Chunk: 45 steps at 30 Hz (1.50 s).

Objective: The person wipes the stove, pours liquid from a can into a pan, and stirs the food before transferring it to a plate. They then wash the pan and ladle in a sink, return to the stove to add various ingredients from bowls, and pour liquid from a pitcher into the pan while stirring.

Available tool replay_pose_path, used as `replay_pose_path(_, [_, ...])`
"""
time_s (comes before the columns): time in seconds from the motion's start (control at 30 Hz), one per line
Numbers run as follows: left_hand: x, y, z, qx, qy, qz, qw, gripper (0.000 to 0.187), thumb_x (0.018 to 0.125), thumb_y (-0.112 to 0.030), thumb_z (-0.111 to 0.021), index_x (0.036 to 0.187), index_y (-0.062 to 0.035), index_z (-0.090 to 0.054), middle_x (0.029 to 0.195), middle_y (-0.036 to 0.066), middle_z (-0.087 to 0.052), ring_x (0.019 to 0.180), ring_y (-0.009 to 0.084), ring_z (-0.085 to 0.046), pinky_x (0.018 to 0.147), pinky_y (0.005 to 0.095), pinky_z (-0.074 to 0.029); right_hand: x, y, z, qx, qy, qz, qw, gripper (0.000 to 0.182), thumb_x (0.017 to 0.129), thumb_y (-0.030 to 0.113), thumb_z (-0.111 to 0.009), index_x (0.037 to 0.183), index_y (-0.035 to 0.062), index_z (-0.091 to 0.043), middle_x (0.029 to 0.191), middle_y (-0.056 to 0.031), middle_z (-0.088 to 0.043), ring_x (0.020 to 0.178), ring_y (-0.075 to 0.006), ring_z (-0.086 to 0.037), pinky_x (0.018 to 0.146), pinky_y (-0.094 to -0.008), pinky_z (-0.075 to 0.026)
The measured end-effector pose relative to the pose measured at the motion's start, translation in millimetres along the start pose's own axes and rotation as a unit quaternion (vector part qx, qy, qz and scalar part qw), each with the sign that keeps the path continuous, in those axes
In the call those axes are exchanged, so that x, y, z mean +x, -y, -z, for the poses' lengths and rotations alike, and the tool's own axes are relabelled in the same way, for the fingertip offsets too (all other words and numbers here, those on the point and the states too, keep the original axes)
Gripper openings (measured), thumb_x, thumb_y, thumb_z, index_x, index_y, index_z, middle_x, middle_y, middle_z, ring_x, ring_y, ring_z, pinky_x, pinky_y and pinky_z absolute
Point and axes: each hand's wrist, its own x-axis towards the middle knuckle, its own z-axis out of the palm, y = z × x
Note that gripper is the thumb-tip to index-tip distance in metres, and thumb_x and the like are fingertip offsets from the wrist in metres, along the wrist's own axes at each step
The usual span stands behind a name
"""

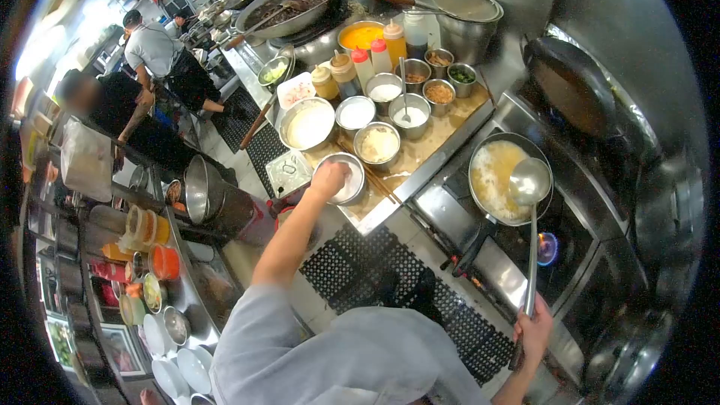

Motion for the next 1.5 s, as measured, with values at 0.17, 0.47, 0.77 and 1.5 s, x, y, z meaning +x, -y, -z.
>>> replay_pose_path(0.17, [-9.4, -15.1, 10.8, 0.124, 0.113, 0.015, 0.986, 0.068, 0.061, -0.017, -0.079, 0.125, -0.0181, -0.056, 0.128, 0.020, -0.048, 0.106, 0.0354, -0.058, 0.088, 0.0403, -0.050, 5.4, -7.4, -10.9, -0.069, -0.039, 0.029, 0.996, 0.054, 0.081, -0.009, -0.051, 0.134, -0.0002, -0.048, 0.080, -0.0009, -0.052, 0.046, -0.0059, -0.045, 0.035, -0.0217, -0.038])
replay_pose_path(0.47, [-5.4, 6.0, -6.0, 0.068, 0.108, -0.001, 0.992, 0.066, 0.055, -0.019, -0.081, 0.116, -0.0090, -0.058, 0.105, 0.022, -0.062, 0.098, 0.0348, -0.062, 0.086, 0.0418, -0.051, 31.4, -34.7, -16.7, -0.110, -0.027, 0.086, 0.990, 0.062, 0.076, -0.010, -0.047, 0.137, 0.0001, -0.043, 0.074, -0.0012, -0.054, 0.045, -0.0070, -0.045, 0.035, -0.0225, -0.039])
replay_pose_path(0.77, [-3.5, -1.2, 23.0, 0.013, 0.037, -0.033, 0.999, 0.015, 0.075, -0.010, -0.061, 0.083, -0.0085, -0.073, 0.084, 0.019, -0.067, 0.080, 0.0339, -0.066, 0.075, 0.0415, -0.052, 22.4, -44.9, -22.0, -0.141, -0.075, 0.080, 0.984, 0.062, 0.075, -0.010, -0.049, 0.137, -0.0006, -0.045, 0.076, -0.0021, -0.056, 0.042, -0.0072, -0.045, 0.035, -0.0226, -0.038])
replay_pose_path(1.5, [-56.6, 12.0, 33.9, -0.081, -0.229, 0.157, 0.957, 0.036, 0.083, -0.030, -0.066, 0.095, 0.0037, -0.063, 0.079, 0.020, -0.063, 0.078, 0.0385, -0.060, 0.074, 0.0448, -0.046, 68.1, -124.4, -17.9, -0.358, -0.168, 0.377, 0.837, 0.055, 0.080, 0.000, -0.056, 0.135, 0.0015, -0.048, 0.084, -0.0094, -0.062, 0.050, -0.0094, -0.053, 0.043, -0.0269, -0.041])
